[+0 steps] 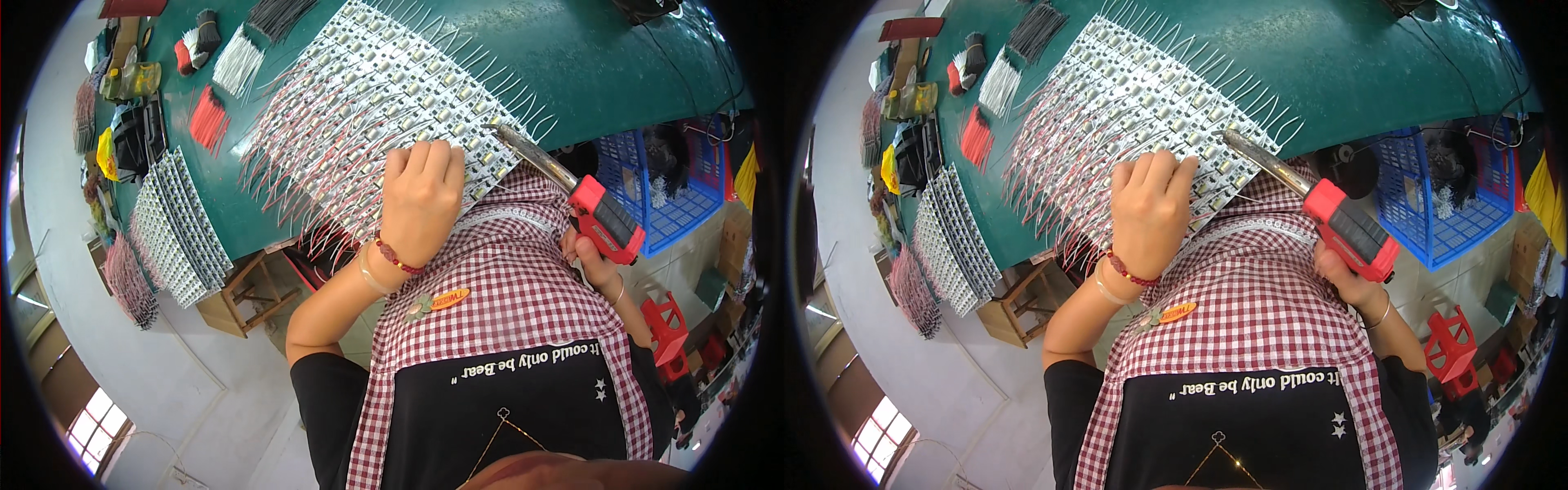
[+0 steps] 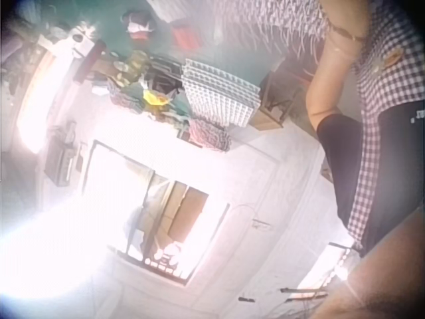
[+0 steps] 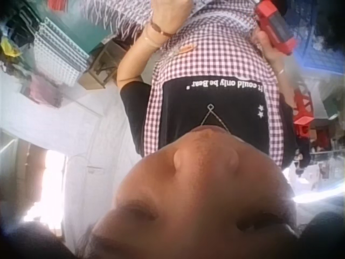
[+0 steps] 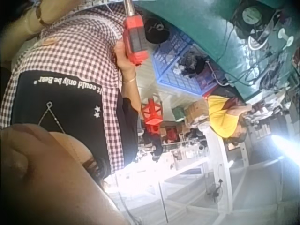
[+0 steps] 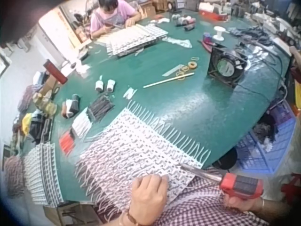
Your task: The person uses a soldering iron to attach red and white wires to a large LED panel. They repeatedly pick up individual wires, place them on the panel, and apply heat to secure them. The task involves precise hand coordination and tool manipulation.
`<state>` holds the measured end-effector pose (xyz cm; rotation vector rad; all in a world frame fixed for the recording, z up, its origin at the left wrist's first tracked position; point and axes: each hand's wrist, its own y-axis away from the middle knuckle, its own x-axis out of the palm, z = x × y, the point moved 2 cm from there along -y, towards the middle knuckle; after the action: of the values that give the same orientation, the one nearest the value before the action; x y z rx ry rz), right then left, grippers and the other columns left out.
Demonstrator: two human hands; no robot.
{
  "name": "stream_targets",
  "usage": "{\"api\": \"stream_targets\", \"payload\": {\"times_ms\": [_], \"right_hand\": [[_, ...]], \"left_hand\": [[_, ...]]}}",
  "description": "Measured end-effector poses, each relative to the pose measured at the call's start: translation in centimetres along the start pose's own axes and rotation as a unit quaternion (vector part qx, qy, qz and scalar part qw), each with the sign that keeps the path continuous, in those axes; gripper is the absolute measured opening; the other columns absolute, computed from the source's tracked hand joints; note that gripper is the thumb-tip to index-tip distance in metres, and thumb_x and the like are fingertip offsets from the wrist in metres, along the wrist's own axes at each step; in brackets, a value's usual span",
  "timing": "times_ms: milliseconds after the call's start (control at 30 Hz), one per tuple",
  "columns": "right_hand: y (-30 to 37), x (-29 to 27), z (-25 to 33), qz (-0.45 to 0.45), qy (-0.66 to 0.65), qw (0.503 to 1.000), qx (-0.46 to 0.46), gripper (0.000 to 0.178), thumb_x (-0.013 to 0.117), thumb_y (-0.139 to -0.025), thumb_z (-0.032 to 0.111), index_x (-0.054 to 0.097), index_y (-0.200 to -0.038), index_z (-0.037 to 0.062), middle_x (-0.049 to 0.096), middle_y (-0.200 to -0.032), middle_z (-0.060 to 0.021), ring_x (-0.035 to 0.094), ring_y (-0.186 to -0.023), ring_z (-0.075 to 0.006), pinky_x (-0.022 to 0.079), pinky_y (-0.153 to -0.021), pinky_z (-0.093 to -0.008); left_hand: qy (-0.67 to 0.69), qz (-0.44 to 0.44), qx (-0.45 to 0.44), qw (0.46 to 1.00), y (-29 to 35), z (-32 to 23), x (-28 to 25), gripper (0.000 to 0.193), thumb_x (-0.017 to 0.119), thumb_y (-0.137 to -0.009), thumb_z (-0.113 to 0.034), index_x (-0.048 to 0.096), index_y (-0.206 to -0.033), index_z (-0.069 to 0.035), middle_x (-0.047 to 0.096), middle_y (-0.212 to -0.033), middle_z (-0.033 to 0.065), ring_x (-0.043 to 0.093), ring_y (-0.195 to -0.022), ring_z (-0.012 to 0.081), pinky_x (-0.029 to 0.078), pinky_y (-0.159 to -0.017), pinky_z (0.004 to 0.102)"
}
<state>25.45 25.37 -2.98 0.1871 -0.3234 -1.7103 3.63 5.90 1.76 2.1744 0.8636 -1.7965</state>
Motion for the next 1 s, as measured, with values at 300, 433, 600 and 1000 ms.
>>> {"api": "stream_targets", "payload": {"times_ms": [300, 433, 600, 1000], "right_hand": [[-2.1, 0.6, 0.6, -0.038, -0.05, 0.997, -0.033, 0.023, 0.056, -0.095, 0.021, 0.052, -0.103, -0.0002, 0.055, -0.072, -0.0043, 0.052, -0.064, -0.0118, 0.044, -0.061, -0.027], [-1.8, 0.2, -0.4, -0.018, 0.002, 0.998, -0.054, 0.051, 0.055, -0.097, 0.032, 0.039, -0.133, -0.0011, 0.051, -0.071, -0.0044, 0.049, -0.06, -0.012, 0.044, -0.06, -0.0281], [-2.1, 0.2, 0.1, -0.028, -0.015, 0.999, -0.035, 0.051, 0.056, -0.097, 0.031, 0.04, -0.132, -0.0013, 0.051, -0.071, -0.0046, 0.048, -0.059, -0.0122, 0.043, -0.058, -0.0279], [-4.3, 0.1, 0.8, -0.091, -0.071, 0.988, -0.103, 0.043, 0.053, -0.098, 0.024, 0.043, -0.13, -0.0033, 0.051, -0.068, -0.0054, 0.046, -0.055, -0.0115, 0.042, -0.055, -0.027]], "left_hand": [[-0.001, -0.045, -0.07, 0.997, -2.5, 4.8, -0.2, 0.008, 0.07, -0.078, -0.01, 0.063, -0.082, -0.01, 0.056, -0.082, 0.0034, 0.052, -0.081, 0.0241, 0.038, -0.071, 0.037], [0.025, -0.026, -0.078, 0.996, -3.2, 5.1, 0.2, 0.006, 0.069, -0.078, -0.009, 0.063, -0.08, -0.008, 0.056, -0.081, 0.005, 0.053, -0.081, 0.0258, 0.039, -0.072, 0.0383], [0.03, 0.001, -0.055, 0.998, -3.7, 5.4, 0.7, 0.006, 0.067, -0.079, -0.007, 0.061, -0.076, -0.006, 0.056, -0.078, 0.0071, 0.054, -0.081, 0.0268, 0.041, -0.071, 0.0389], [0.142, -0.029, -0.177, 0.974, -5.8, 9.5, -0.8, 0.007, 0.059, -0.09, -0.009, 0.057, -0.088, -0.002, 0.061, -0.076, 0.0158, 0.06, -0.072, 0.0339, 0.047, -0.065, 0.0403]]}}
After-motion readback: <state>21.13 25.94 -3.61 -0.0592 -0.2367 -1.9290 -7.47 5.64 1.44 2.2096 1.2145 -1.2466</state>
